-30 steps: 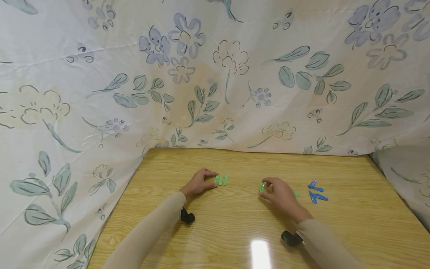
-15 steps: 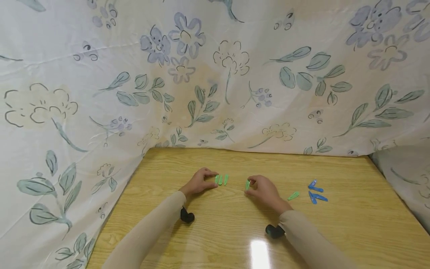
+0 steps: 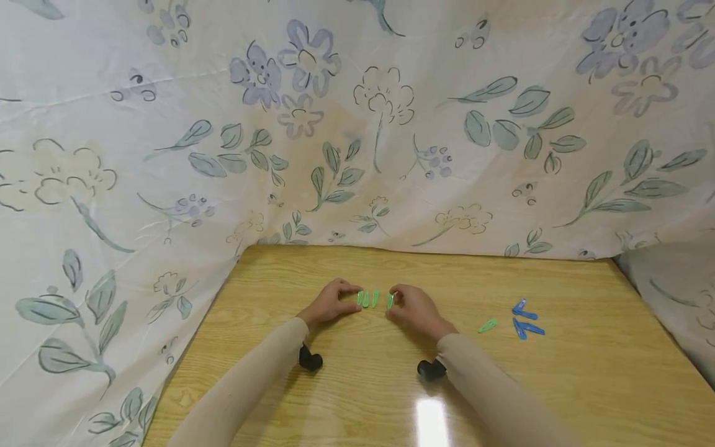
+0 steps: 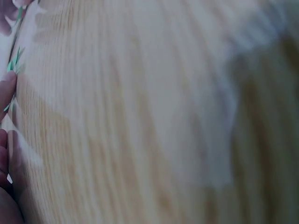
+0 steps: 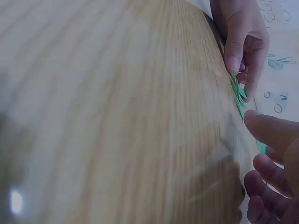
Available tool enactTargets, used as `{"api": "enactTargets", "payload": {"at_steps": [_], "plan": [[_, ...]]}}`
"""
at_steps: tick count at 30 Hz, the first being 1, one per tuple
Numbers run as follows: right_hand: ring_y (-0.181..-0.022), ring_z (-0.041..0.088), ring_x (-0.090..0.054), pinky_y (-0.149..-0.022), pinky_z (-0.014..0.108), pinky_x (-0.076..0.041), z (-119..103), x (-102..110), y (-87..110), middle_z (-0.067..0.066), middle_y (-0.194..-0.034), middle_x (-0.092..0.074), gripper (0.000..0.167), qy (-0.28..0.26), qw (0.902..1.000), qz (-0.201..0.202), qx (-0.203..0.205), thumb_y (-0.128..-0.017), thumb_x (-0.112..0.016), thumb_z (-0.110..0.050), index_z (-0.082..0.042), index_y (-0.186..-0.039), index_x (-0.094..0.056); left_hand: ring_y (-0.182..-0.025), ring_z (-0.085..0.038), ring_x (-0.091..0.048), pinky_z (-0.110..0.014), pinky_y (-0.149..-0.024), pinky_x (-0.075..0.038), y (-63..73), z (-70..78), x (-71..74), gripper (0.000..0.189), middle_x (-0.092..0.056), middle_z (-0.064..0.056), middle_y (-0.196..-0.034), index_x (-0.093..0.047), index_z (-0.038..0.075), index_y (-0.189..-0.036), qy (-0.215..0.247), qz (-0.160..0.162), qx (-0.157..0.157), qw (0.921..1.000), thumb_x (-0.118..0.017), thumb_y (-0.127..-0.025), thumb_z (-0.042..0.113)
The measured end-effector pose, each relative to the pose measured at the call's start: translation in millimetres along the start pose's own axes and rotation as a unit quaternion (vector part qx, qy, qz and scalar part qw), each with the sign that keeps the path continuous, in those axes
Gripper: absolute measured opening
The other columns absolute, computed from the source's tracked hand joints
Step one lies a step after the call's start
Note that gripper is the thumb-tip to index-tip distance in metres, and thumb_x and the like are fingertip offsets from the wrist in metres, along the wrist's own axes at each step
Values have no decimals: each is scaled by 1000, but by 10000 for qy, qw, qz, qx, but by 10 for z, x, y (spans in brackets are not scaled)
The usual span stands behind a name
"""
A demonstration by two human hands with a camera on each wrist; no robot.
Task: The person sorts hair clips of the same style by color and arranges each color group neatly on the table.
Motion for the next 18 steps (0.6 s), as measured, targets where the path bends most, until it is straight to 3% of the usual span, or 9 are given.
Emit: {"api": "enactTargets", "payload": {"at_steps": [8,18], "plan": [[-94,21,-63,-89,45,-51,0,-111,-111,5,-99,-68,48,-44,9999,-92,-132,-85,-82,-22,0,-125,-65,-107,-21,-52,-41,-100,-44,1,-14,-4,47,-60,-12,-117,-69,11,-132,16,31,-67,10000,-80,-88,25],[-81,16,-51,-77,33,-42,34,-147,-133,2,-89,-60,46,-125,9998,-100,-128,-85,-82,-20,0,-123,-66,-105,-20,-52,-39,-96,-44,10,-27,-13,46,-60,-12,-116,-69,10,-131,-5,-4,-152,9999,-80,-89,25]]}}
Point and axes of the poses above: each hand's wrist, its own y-axis away from the middle knuckle, its own x-axis out of the back of the hand, z = x × y, the point moved 7 cm from there along -y, towards the middle knuckle
